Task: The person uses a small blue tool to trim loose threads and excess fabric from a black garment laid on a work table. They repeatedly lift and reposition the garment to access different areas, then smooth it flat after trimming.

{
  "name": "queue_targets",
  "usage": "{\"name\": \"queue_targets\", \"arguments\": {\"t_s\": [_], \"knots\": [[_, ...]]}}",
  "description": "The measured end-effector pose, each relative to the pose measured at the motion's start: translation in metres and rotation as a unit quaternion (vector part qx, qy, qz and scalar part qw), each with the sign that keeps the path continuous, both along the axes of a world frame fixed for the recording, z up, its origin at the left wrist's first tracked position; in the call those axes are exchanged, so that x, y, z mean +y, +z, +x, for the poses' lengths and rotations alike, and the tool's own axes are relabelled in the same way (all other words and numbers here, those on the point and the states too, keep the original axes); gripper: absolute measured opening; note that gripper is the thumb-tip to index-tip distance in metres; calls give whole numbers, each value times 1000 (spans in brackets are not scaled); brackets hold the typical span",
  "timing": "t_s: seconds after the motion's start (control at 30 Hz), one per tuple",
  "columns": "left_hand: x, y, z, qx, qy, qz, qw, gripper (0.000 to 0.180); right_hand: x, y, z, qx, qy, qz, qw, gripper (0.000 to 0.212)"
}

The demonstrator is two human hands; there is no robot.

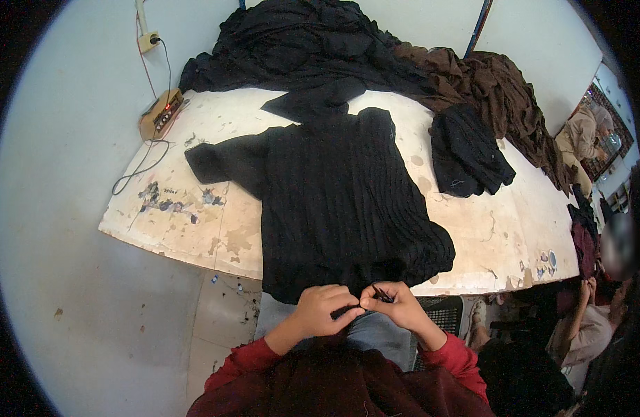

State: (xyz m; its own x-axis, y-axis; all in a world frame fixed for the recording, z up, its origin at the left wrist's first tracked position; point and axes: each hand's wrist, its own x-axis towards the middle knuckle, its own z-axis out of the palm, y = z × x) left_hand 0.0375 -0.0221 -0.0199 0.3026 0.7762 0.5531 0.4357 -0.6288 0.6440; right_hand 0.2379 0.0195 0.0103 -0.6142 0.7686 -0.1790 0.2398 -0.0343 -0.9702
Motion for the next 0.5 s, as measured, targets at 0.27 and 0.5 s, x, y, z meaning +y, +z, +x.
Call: {"name": "queue_targets", "arguments": {"t_s": [0.27, 0.5], "knots": [[-29, -25, -9, 23, -81, 53, 995, 13, -29, 13, -3, -114, 78, 96, 986, 15], [-28, -26, -12, -128, -179, -221, 950, 18, -17, 39, 2, -104, 196, 54, 974, 27]]}}
